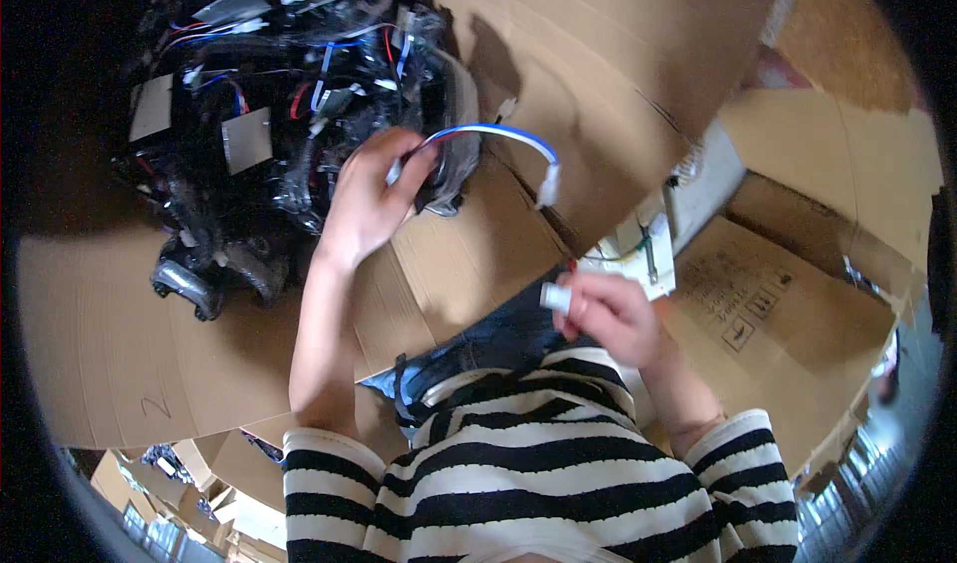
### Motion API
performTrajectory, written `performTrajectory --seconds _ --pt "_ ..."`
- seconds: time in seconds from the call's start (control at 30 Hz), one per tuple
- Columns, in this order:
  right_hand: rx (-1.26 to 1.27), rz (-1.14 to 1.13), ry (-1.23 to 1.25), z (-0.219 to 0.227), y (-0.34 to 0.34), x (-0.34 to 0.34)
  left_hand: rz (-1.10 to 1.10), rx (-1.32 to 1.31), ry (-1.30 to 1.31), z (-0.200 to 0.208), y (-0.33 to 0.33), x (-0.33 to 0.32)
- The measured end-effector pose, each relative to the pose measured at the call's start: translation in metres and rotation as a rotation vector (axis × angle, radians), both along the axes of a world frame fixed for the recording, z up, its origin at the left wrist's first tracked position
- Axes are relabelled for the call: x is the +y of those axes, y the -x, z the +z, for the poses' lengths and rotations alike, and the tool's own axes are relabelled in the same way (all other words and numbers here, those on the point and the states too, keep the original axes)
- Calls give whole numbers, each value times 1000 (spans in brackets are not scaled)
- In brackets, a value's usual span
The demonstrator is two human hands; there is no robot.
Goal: The person connects wiring harnesses to connectors and electronic housings by hand, then inspects the assembled components.
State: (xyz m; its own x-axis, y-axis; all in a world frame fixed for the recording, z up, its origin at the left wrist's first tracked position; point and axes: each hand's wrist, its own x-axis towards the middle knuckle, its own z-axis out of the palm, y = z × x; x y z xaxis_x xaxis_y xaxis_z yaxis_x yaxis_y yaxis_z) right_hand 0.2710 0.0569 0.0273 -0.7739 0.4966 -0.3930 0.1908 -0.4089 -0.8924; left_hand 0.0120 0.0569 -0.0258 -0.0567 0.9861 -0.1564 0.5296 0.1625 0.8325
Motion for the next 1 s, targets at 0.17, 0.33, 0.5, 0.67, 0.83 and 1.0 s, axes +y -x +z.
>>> performTrajectory --seconds 0.17,0.33,0.5,0.67,0.83,1.0 --pt "19 -111 181 4 3 -5 197 -189 40 16 -28 -59" --pt "-32 -4 59 11 13 -16 292 -790 247 7 -36 -102" --pt "-120 215 -175 15 25 -27 374 -1188 262 10 -56 -137" --pt "-138 266 -252 14 37 -39 316 -1180 215 35 -67 -137" --pt "-68 233 -274 12 42 -44 377 -1207 329 31 -65 -139" --pt "-98 171 -339 15 47 -42 495 -1357 315 28 -64 -144"
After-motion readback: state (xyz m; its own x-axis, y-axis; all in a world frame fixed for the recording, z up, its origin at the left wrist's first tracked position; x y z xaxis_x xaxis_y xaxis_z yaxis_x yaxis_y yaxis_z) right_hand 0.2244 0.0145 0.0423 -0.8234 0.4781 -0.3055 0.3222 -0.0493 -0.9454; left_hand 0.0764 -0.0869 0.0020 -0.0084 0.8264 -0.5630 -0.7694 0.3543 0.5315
